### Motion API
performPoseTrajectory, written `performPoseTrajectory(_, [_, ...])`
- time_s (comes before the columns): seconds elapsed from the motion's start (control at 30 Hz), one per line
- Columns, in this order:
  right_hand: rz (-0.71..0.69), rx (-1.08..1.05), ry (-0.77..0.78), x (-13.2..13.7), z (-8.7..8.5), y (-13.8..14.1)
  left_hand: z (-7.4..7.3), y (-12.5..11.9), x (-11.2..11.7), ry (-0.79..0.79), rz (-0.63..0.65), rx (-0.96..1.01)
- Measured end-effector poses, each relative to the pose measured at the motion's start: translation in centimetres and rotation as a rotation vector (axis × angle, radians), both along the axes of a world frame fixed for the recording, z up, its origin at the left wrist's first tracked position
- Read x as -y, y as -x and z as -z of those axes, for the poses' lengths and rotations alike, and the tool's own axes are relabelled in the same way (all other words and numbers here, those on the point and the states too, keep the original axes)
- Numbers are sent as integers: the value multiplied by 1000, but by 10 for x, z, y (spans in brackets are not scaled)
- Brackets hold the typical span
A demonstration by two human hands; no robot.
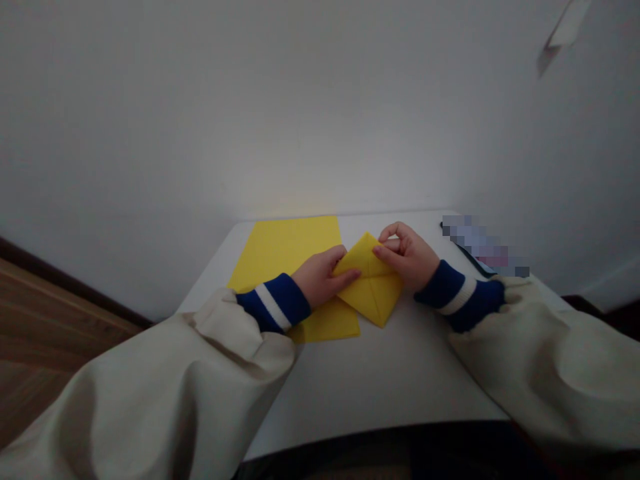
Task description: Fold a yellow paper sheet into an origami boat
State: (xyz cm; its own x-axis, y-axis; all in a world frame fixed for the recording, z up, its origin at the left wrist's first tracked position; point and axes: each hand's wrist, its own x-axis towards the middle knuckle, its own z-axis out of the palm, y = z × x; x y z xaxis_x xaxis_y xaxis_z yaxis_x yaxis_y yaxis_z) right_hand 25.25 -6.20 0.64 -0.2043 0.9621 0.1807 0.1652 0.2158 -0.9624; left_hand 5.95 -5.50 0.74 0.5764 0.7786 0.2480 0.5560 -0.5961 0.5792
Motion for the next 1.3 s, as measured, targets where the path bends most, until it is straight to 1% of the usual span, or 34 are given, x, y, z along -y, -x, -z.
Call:
performPoseTrajectory(0.1, [10,-1,17,2,-2,1,-1,0,1,2,-5,9])
performPoseTrajectory(0.23, [4,-14,38,3,-4,2,-1,0,1,15,29,39])
performPoseTrajectory(0.43, [16,-49,53,0,-1,0,0,2,0,76,70,46])
performPoseTrajectory(0.53, [56,-38,50,-2,0,-1,1,3,-1,89,61,45])
performPoseTrajectory(0.63, [64,-28,45,-3,0,-2,1,2,-3,100,38,22])
performPoseTrajectory(0.77, [72,40,-7,-5,2,-2,1,0,-4,138,-2,10])
performPoseTrajectory(0.87, [97,131,-52,-6,4,-4,1,-1,-3,252,-12,6])
performPoseTrajectory(0.9, [106,156,-64,-7,4,-4,1,-1,-3,264,-13,-2])
performPoseTrajectory(0.97, [112,190,-76,-7,5,-4,0,-1,-3,205,-28,0])
performPoseTrajectory(1.03, [95,208,-64,-8,7,-3,0,-2,-4,106,-43,31])
performPoseTrajectory(1.07, [79,217,-52,-8,7,-3,0,-2,-5,80,-41,52])
performPoseTrajectory(1.17, [43,258,-26,-11,11,-2,0,-2,-6,89,-15,80])
performPoseTrajectory(1.3, [28,341,-7,-13,14,-3,3,-3,-6,127,14,121])
